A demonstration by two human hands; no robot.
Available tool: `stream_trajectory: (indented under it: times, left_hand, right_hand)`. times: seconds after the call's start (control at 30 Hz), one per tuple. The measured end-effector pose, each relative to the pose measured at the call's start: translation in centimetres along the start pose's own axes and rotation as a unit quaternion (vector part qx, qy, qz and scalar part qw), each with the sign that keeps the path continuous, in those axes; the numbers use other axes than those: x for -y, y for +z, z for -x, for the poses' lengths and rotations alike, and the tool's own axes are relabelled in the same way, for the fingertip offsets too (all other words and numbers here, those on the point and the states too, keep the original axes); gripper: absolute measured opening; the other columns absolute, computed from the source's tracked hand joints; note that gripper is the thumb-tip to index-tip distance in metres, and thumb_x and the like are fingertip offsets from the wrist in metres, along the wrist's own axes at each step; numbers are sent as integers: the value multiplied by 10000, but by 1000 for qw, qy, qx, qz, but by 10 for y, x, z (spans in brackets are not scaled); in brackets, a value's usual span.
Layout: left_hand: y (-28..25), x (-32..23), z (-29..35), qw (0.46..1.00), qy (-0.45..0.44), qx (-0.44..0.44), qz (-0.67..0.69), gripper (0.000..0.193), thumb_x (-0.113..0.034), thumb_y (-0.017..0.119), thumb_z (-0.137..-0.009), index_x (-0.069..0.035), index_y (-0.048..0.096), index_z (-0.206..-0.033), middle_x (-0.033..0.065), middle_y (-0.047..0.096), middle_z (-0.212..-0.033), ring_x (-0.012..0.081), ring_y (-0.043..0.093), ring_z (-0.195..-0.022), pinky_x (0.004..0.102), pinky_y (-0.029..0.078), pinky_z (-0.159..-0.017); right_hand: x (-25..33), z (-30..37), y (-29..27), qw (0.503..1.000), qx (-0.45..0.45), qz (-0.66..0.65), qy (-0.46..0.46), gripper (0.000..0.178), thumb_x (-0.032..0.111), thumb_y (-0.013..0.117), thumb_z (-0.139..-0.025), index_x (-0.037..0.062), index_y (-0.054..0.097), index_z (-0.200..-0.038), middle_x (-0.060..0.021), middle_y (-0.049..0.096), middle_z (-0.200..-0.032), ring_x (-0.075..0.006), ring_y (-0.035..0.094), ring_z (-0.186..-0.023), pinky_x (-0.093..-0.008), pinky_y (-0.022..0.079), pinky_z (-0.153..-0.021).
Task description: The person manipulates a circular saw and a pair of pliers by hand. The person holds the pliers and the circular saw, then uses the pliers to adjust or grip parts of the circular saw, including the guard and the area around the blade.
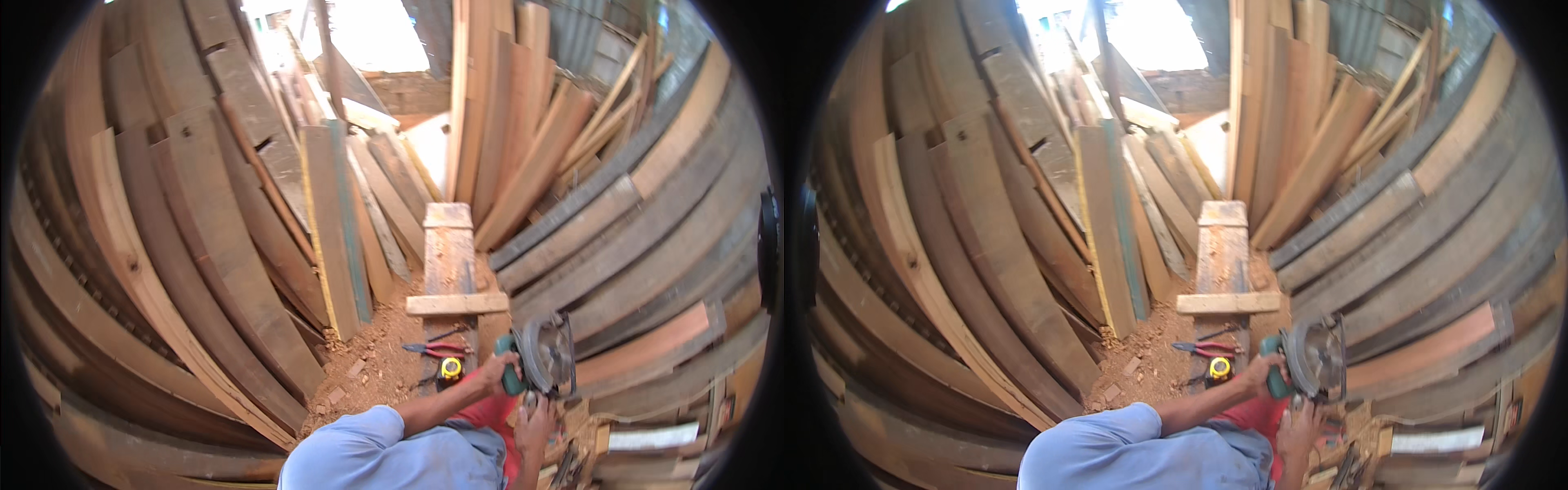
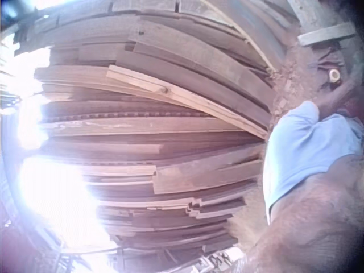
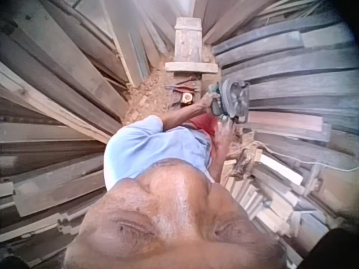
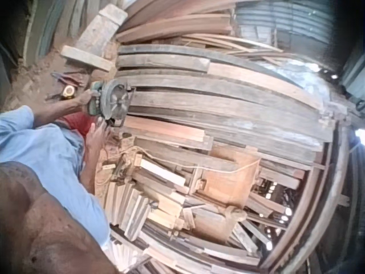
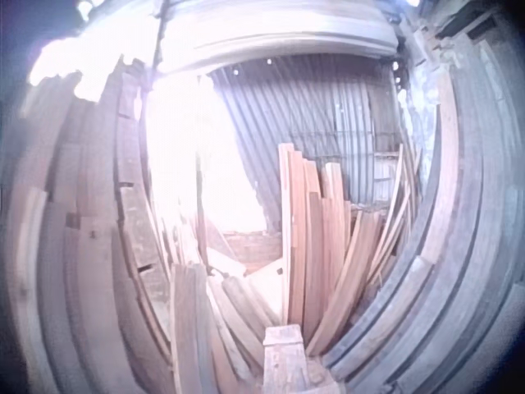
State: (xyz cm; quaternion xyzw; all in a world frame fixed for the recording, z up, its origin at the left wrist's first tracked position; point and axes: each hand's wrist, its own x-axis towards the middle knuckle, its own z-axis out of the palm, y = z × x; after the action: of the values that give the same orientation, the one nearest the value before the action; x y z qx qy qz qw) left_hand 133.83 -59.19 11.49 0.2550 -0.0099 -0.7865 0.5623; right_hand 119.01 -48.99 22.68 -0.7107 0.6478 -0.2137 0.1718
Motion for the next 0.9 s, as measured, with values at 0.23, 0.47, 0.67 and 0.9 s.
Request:
stream_trajectory:
  times: [0.23,0.47,0.67,0.9]
  left_hand:
    - [16,-11,13,999,15,18,22,90,-104,598,-819,-77,518,-848,80,559,-650,246,598,-620,414,550,-682]
    - [15,-6,3,999,-21,37,-3,106,-113,615,-837,-76,518,-817,56,554,-712,207,578,-664,380,534,-687]
    - [20,8,0,997,36,33,-60,72,-106,599,-851,-85,535,-877,23,536,-736,154,546,-684,315,520,-682]
    - [7,16,-5,978,66,-2,-199,259,-74,564,-859,-50,599,-1114,54,670,-946,178,668,-792,341,573,-704]
  right_hand:
    - [-23,-15,21,979,87,-129,133,682,156,656,-869,28,319,-1447,-308,535,-1307,-488,525,-1192,-513,430,-1001]
    - [-44,-9,39,969,-5,-231,93,648,232,670,-873,-37,395,-1394,-274,603,-1234,-429,596,-1139,-474,463,-971]
    - [-13,-11,9,967,29,-237,86,709,375,673,-861,-89,439,-1343,-307,616,-1160,-438,602,-1107,-466,469,-953]
    - [3,-18,5,990,61,-118,50,660,290,742,-814,-73,463,-1289,-255,677,-1025,-375,678,-971,-451,530,-832]
